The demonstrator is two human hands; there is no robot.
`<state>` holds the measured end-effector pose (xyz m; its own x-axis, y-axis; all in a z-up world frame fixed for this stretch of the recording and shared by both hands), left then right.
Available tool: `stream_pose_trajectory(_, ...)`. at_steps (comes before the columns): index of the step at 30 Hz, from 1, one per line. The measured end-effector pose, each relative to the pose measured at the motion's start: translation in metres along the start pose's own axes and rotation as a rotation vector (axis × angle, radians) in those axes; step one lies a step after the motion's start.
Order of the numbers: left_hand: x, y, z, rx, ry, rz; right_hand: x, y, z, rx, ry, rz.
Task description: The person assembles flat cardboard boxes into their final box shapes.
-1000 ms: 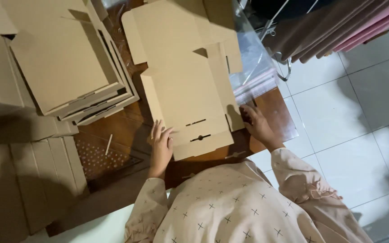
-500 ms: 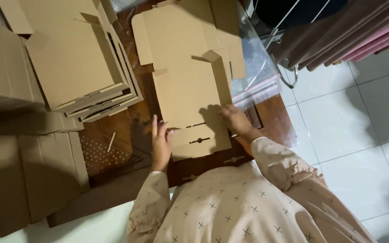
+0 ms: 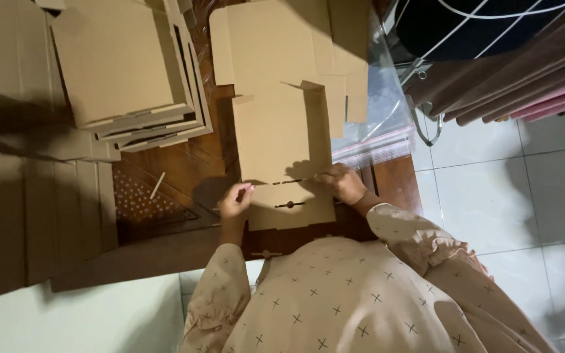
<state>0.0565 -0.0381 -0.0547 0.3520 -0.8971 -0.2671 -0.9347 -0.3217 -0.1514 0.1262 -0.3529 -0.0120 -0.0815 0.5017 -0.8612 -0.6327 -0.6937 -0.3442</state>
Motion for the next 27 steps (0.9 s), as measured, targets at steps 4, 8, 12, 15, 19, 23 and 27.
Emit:
stream_pose_trajectory(4, 0.02, 0.017, 0.012, -0.137, 0.006, -0.02, -0.012, -0.003, -0.006, -0.029, 0.052, -0.005)
stream_pose_trajectory(8, 0.01, 0.026, -0.005, -0.056, 0.044, -0.108, -0.025, 0.002, -0.002, -0.127, 0.127, 0.049)
stream_pose_trajectory(12, 0.0, 0.026, -0.006, 0.096, -0.225, 0.115, -0.016, 0.023, -0.008, -0.183, 0.272, 0.223)
stream_pose_trajectory(15, 0.003, 0.026, -0.031, 0.198, -0.307, 0.451, -0.015, 0.023, -0.003, -0.117, 0.306, 0.432)
stream_pose_trajectory(19, 0.007, 0.017, -0.04, 0.192, -0.37, 0.638, -0.017, 0.017, 0.0, -0.053, 0.19, 0.535)
stream_pose_trajectory(23, 0.009, 0.012, -0.039, 0.044, -0.426, 0.695, -0.009, 0.023, -0.008, -0.081, 0.052, 0.509)
stream_pose_trajectory(27, 0.016, 0.015, -0.022, -0.006, -0.314, 0.655, -0.007, 0.024, -0.011, -0.097, 0.063, 0.497)
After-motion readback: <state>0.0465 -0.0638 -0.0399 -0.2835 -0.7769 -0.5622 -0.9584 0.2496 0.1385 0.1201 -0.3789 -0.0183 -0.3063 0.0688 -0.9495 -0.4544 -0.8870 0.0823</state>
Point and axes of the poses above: each hand's wrist, its own y-axis away from the middle knuckle, its own x-axis out of the palm, z = x × y, the point moved 7 cm from there along -y, towards the middle knuckle, and after that the axes turned 3 degrees about y, right-handed, at the moved point
